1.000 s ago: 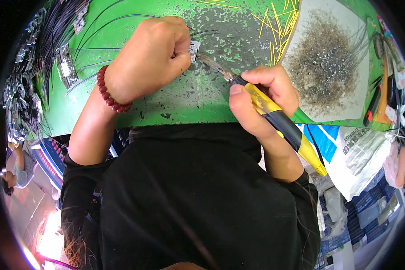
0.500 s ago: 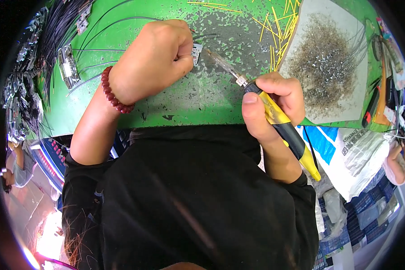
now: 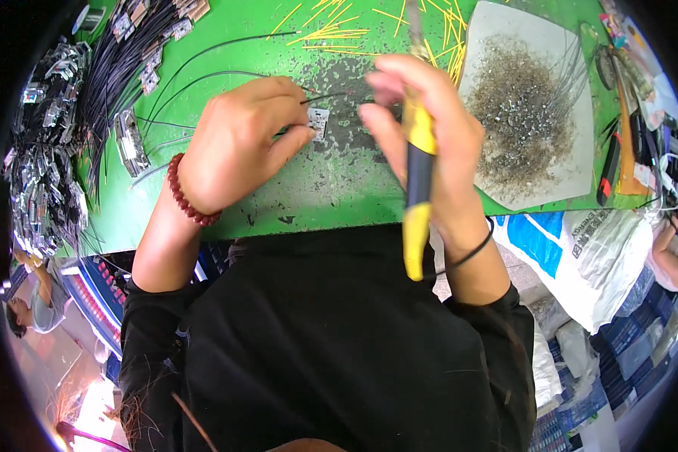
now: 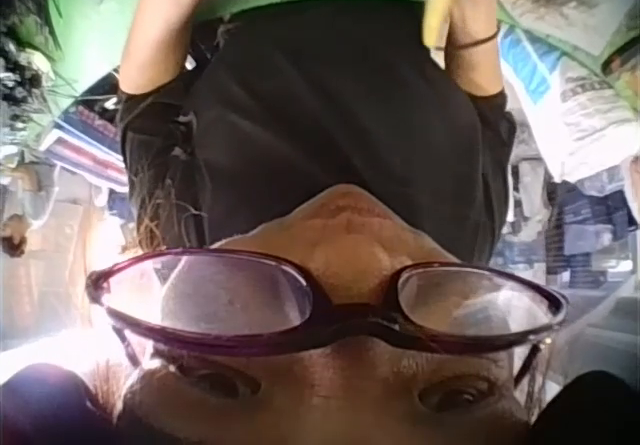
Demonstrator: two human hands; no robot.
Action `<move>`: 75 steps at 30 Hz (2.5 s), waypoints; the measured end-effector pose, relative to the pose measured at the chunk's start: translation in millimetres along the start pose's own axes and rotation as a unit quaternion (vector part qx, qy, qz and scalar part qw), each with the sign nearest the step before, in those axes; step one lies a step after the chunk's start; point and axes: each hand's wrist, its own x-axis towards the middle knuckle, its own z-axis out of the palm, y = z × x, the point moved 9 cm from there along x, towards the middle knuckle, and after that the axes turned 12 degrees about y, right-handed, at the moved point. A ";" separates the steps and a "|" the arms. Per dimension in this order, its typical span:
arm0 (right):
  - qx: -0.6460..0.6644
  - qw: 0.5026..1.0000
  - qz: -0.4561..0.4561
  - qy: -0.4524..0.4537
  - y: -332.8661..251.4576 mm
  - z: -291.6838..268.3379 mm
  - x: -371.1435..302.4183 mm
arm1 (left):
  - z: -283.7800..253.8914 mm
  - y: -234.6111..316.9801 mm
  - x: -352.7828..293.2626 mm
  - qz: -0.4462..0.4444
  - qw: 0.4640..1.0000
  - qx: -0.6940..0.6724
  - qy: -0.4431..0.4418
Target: The person solders wires to a circuit board using a soldering iron, then places the board into a plastic housing. They pick up another circuit board and wires, soldering them together before setting the completed unit into a blue bin.
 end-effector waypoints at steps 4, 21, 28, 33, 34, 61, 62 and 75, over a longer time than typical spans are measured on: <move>-0.026 0.997 -0.066 -0.044 -11.9 24.2 7.5 | -14.0 6.2 -0.1 0.011 0.997 -0.061 0.049; 0.111 0.994 -0.001 0.007 -13.6 17.1 -18.0 | -17.6 -6.1 -13.3 -0.122 0.970 -0.130 0.163; 0.114 0.993 0.004 -0.013 -9.4 23.8 -16.2 | -13.6 -7.2 -15.6 -0.118 0.969 -0.153 0.156; 0.109 0.994 -0.020 -0.005 -10.0 23.1 -15.9 | -8.6 -4.9 -15.6 -0.123 0.976 -0.134 0.118; 0.108 0.994 -0.019 -0.006 -9.0 23.5 -16.1 | -7.4 -5.5 -16.1 -0.124 0.976 -0.134 0.118; 0.158 0.976 0.145 0.024 21.4 -21.5 -58.5 | 9.3 -19.7 -18.7 -0.100 0.990 -0.044 0.085; 0.189 0.969 0.158 0.029 24.4 -20.5 -59.1 | 9.4 -18.7 -18.3 -0.096 0.992 -0.037 0.078; 0.135 0.982 0.132 -0.018 21.9 -13.6 -57.9 | 12.3 -16.7 -15.7 -0.077 0.996 -0.008 0.041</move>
